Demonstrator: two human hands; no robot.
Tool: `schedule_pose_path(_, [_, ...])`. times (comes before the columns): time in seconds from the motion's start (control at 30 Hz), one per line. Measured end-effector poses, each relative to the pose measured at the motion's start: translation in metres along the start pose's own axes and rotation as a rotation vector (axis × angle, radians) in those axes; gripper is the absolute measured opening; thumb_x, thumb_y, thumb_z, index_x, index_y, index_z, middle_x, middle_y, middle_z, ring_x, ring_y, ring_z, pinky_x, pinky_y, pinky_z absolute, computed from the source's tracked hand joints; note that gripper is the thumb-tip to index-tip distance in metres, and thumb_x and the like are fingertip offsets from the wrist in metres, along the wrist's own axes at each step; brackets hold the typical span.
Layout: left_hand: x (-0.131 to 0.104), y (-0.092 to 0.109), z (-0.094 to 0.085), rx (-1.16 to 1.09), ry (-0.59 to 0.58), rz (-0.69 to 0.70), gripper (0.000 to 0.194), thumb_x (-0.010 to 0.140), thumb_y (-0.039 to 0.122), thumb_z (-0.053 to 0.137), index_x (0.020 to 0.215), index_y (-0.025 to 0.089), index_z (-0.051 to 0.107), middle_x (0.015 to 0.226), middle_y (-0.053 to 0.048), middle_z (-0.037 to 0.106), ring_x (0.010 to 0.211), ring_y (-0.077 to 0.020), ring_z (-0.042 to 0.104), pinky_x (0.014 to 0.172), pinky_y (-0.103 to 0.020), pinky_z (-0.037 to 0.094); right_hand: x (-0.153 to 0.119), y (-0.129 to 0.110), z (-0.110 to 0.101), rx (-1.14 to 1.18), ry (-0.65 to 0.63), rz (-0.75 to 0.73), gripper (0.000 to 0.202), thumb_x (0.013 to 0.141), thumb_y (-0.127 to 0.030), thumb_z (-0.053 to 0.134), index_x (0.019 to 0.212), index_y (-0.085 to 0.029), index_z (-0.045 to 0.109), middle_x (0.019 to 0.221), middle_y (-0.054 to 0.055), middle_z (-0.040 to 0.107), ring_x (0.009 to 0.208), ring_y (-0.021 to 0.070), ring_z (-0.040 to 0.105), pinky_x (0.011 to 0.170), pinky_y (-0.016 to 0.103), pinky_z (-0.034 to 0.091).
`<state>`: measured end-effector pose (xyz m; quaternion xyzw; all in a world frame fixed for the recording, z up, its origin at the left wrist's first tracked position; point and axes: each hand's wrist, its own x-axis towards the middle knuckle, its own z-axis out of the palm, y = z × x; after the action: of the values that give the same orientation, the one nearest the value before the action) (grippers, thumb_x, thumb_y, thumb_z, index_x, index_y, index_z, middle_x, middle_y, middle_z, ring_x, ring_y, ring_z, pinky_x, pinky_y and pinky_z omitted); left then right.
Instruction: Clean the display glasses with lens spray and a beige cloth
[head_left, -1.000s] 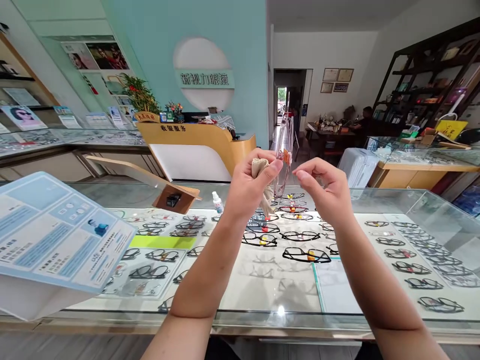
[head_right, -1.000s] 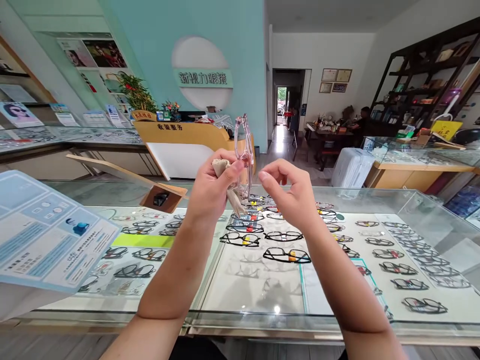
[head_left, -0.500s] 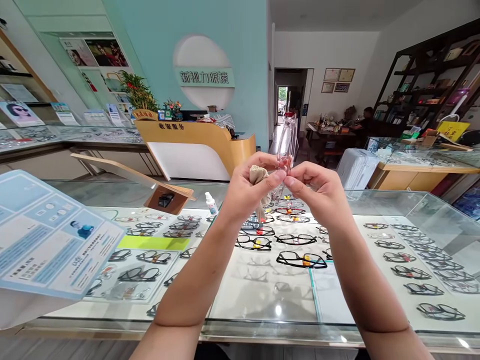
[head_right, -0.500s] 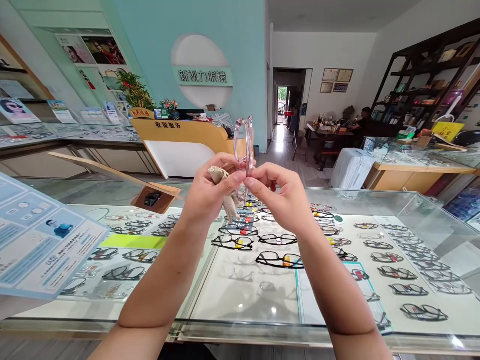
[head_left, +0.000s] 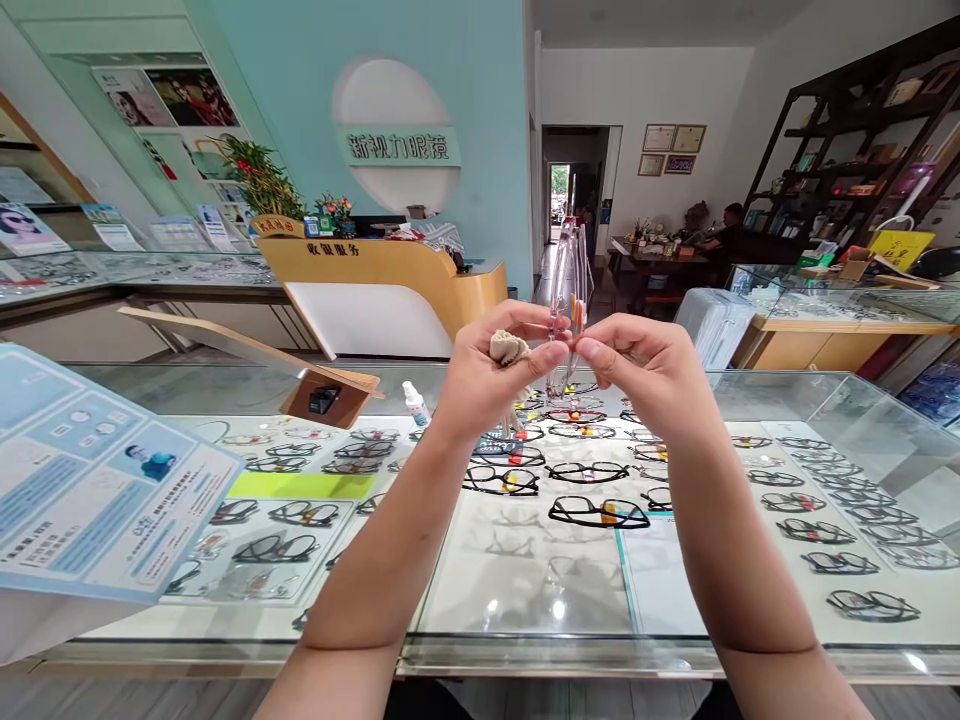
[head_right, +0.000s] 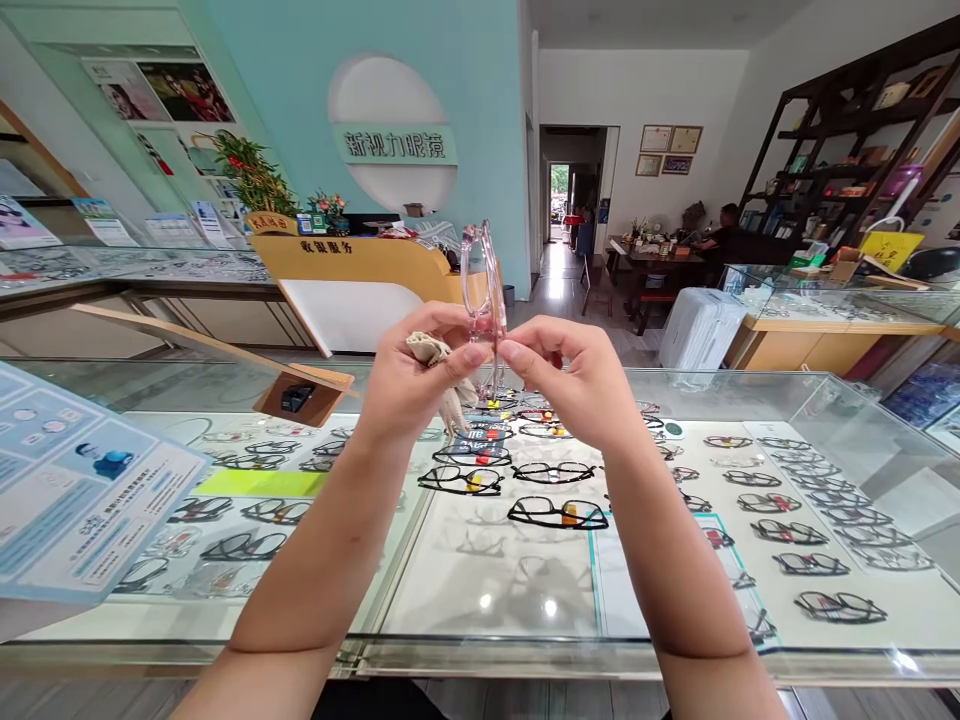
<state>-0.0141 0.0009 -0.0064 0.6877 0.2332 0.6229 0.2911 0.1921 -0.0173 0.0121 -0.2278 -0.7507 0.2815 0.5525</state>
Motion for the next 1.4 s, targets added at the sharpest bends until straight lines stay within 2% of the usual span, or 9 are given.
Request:
schedule_pose_path(0.17, [0.000, -0.002, 0.000, 0.048, 0.076, 0.048, 0.034, 0.084, 0.049, 0.096, 0.103, 0.026, 0.080, 0.106, -0.005, 0.084, 0.096, -0.0185, 0.079, 0.078, -0.028, 0.063, -0.004, 0.000, -0.007, -0.085, 0.165, 0.035, 0.024, 0.102, -0.044, 0.080, 0.089, -0.024, 0.080, 0.060, -0.004, 0.067, 0.053, 0.0112, 0.055, 0.053, 0.031, 0.043])
schedule_pose_path(0.27, [0.001, -0.005, -0.001, 0.100, 0.091, 0.061, 0.033, 0.085, 0.049, 0.095, 0.102, 0.026, 0.081, 0.106, -0.006, 0.083, 0.096, -0.0192, 0.078, 0.076, -0.028, 0.063, -0.005, 0.003, -0.013, -0.161, 0.315, 0.027, 0.020, 0.102, -0.041, 0.079, 0.093, -0.024, 0.080, 0.067, -0.001, 0.074, 0.055, 0.0130, 0.061, 0.056, 0.032, 0.052])
schedule_pose_path(0.43, [0.000, -0.008, -0.001, 0.159, 0.067, 0.081, 0.028, 0.089, 0.048, 0.091, 0.103, 0.026, 0.080, 0.109, -0.006, 0.082, 0.101, -0.0198, 0.078, 0.086, -0.031, 0.064, -0.004, 0.010, -0.021, -0.343, 0.542, -0.164, 0.014, 0.105, -0.036, 0.073, 0.114, -0.025, 0.074, 0.103, 0.006, 0.083, 0.092, 0.0224, 0.080, 0.084, 0.043, 0.064])
schedule_pose_path(0.5, [-0.001, -0.009, 0.001, 0.173, 0.056, 0.066, 0.029, 0.090, 0.050, 0.090, 0.103, 0.025, 0.080, 0.109, -0.006, 0.082, 0.100, -0.0196, 0.078, 0.086, -0.031, 0.064, -0.004, 0.012, -0.019, -0.439, 0.573, -0.222, 0.026, 0.102, -0.037, 0.077, 0.125, -0.027, 0.067, 0.125, 0.009, 0.081, 0.112, 0.0269, 0.078, 0.094, 0.047, 0.062])
schedule_pose_path(0.67, [-0.002, -0.008, 0.006, 0.165, 0.041, 0.053, 0.034, 0.089, 0.054, 0.091, 0.101, 0.024, 0.080, 0.105, -0.006, 0.082, 0.094, -0.0189, 0.077, 0.079, -0.028, 0.062, -0.002, 0.018, -0.007, -0.687, 0.468, -0.298, 0.066, 0.091, -0.055, 0.084, 0.145, -0.030, 0.054, 0.159, 0.017, 0.059, 0.153, 0.0419, 0.053, 0.113, 0.067, 0.055])
schedule_pose_path(0.77, [-0.002, -0.007, 0.009, 0.169, 0.035, 0.076, 0.032, 0.090, 0.052, 0.091, 0.100, 0.024, 0.080, 0.100, -0.005, 0.080, 0.089, -0.0169, 0.076, 0.073, -0.026, 0.060, 0.000, 0.024, -0.002, -0.758, 0.427, -0.280, 0.077, 0.093, -0.058, 0.079, 0.158, -0.033, 0.045, 0.168, 0.018, 0.048, 0.163, 0.0440, 0.040, 0.123, 0.075, 0.044])
schedule_pose_path(1.07, [-0.003, -0.015, 0.010, 0.107, 0.074, 0.079, 0.029, 0.090, 0.048, 0.091, 0.102, 0.025, 0.080, 0.109, -0.005, 0.082, 0.099, -0.0187, 0.080, 0.080, -0.028, 0.063, -0.002, 0.025, -0.004, -0.875, 0.405, -0.264, 0.080, 0.090, -0.023, 0.060, 0.167, -0.031, 0.037, 0.173, 0.015, 0.045, 0.164, 0.0409, 0.040, 0.130, 0.073, 0.036])
schedule_pose_path(1.2, [-0.001, -0.018, 0.011, 0.085, 0.144, 0.113, 0.029, 0.090, 0.048, 0.092, 0.103, 0.024, 0.080, 0.105, -0.005, 0.082, 0.092, -0.0164, 0.079, 0.074, -0.025, 0.062, -0.003, 0.019, -0.003, -0.909, 0.347, -0.202, 0.077, 0.089, -0.014, 0.055, 0.163, -0.031, 0.045, 0.171, 0.015, 0.050, 0.161, 0.0398, 0.045, 0.129, 0.071, 0.038])
schedule_pose_path(1.4, [0.001, -0.024, 0.012, 0.040, 0.261, 0.178, 0.028, 0.092, 0.046, 0.091, 0.104, 0.024, 0.078, 0.107, -0.004, 0.083, 0.088, -0.0146, 0.079, 0.069, -0.023, 0.062, -0.005, 0.019, 0.000, -0.937, 0.251, -0.066, 0.062, 0.089, -0.012, 0.057, 0.148, -0.026, 0.061, 0.161, 0.018, 0.059, 0.152, 0.0418, 0.052, 0.126, 0.069, 0.040])
